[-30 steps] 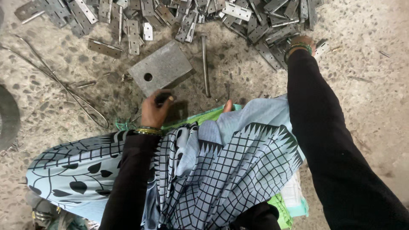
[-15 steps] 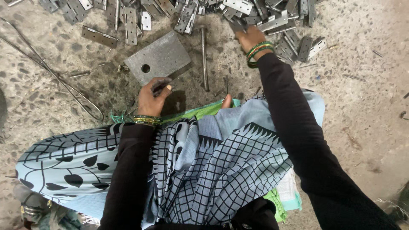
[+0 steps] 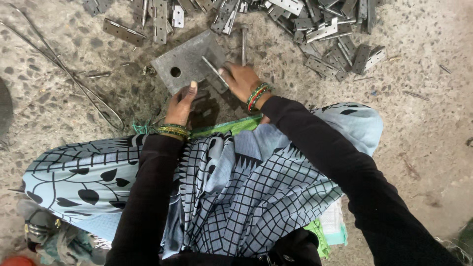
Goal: The person sits on the floor and repeatedly picks up small metal brackets, places them into a metal jig, and uses a hammer to drive a pin through the bracket. The person then removes the assembled part and sets it aside, repeating the process with new brackets from a pile.
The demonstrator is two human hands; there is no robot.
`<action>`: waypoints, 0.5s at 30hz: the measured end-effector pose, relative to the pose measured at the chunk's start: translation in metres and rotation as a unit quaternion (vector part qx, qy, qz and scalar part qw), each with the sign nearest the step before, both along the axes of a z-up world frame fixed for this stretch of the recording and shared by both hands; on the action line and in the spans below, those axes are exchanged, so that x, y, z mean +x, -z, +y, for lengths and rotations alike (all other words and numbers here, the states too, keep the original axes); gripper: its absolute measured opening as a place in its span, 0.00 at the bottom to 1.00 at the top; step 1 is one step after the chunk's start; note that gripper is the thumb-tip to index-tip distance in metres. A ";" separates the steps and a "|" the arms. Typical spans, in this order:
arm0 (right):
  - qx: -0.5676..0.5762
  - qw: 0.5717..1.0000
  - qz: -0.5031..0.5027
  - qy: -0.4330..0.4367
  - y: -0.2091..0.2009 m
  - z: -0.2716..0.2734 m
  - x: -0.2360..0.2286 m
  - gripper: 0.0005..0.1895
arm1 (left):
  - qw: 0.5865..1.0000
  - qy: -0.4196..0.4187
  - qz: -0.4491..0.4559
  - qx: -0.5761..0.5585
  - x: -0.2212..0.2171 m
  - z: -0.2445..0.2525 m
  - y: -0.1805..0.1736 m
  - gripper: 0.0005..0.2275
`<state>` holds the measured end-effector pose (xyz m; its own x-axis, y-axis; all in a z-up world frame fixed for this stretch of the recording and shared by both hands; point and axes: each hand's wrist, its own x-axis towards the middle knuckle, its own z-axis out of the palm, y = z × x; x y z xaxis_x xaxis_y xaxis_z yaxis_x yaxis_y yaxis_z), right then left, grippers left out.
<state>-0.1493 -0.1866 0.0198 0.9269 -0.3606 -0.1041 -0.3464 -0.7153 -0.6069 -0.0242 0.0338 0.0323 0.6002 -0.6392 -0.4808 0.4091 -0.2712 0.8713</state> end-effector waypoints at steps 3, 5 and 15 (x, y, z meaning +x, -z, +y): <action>0.090 0.993 0.001 -0.070 -0.020 0.009 0.001 0.27 | 0.980 -0.062 0.183 -0.047 -0.001 -0.007 0.007 0.39; 0.143 0.981 0.103 -0.081 -0.031 -0.005 0.006 0.28 | 0.979 -0.097 0.177 -0.021 0.004 -0.010 0.013 0.42; -0.281 0.858 0.327 0.280 0.056 -0.279 -0.101 0.49 | 0.961 -0.031 -0.272 -0.030 0.010 -0.002 0.020 0.40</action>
<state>-0.2505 -0.4659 -0.0366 0.4014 -0.8938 -0.1999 -0.8663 -0.4413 0.2341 -0.0147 0.0319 0.0119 0.7903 -0.6107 -0.0492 -0.0973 -0.2044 0.9741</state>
